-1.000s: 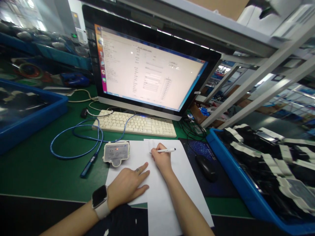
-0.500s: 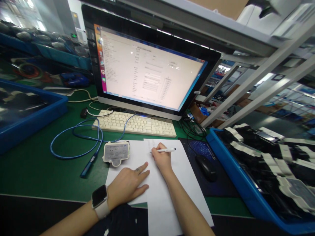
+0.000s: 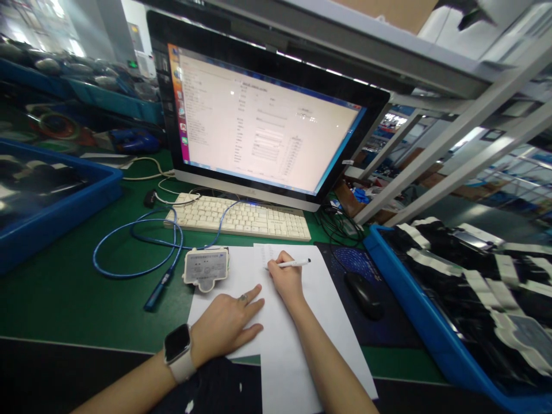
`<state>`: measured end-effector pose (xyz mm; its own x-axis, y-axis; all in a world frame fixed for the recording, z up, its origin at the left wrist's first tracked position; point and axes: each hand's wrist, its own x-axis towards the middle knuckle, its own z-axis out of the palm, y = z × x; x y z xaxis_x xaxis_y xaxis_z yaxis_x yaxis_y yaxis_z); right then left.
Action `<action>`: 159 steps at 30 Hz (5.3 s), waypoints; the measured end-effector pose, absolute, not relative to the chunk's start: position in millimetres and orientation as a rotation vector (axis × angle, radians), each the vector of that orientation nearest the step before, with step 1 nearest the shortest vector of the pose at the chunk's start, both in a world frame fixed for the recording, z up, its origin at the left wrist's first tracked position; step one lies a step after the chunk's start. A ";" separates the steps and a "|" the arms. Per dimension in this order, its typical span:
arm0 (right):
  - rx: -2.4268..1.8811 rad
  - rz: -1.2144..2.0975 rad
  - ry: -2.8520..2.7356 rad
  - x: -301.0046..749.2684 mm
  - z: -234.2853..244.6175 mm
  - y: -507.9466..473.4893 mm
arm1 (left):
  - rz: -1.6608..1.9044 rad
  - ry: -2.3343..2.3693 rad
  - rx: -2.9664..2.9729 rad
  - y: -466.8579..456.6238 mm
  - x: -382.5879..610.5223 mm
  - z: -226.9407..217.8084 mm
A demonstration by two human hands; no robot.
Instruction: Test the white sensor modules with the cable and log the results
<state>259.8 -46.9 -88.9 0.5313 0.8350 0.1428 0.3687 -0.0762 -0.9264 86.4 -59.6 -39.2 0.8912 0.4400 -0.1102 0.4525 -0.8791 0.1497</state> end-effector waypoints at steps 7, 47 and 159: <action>-1.672 0.538 -1.003 259.2 -86.2 -46.9 | -0.107 0.692 2.894 -59.7 85.4 -40.9; -1.194 0.946 -0.427 275.0 -92.5 -46.1 | -0.363 0.746 2.811 -45.1 93.0 -66.1; -1.734 0.436 -0.873 276.8 -92.9 -42.0 | -0.073 0.745 2.855 -58.7 86.5 -42.9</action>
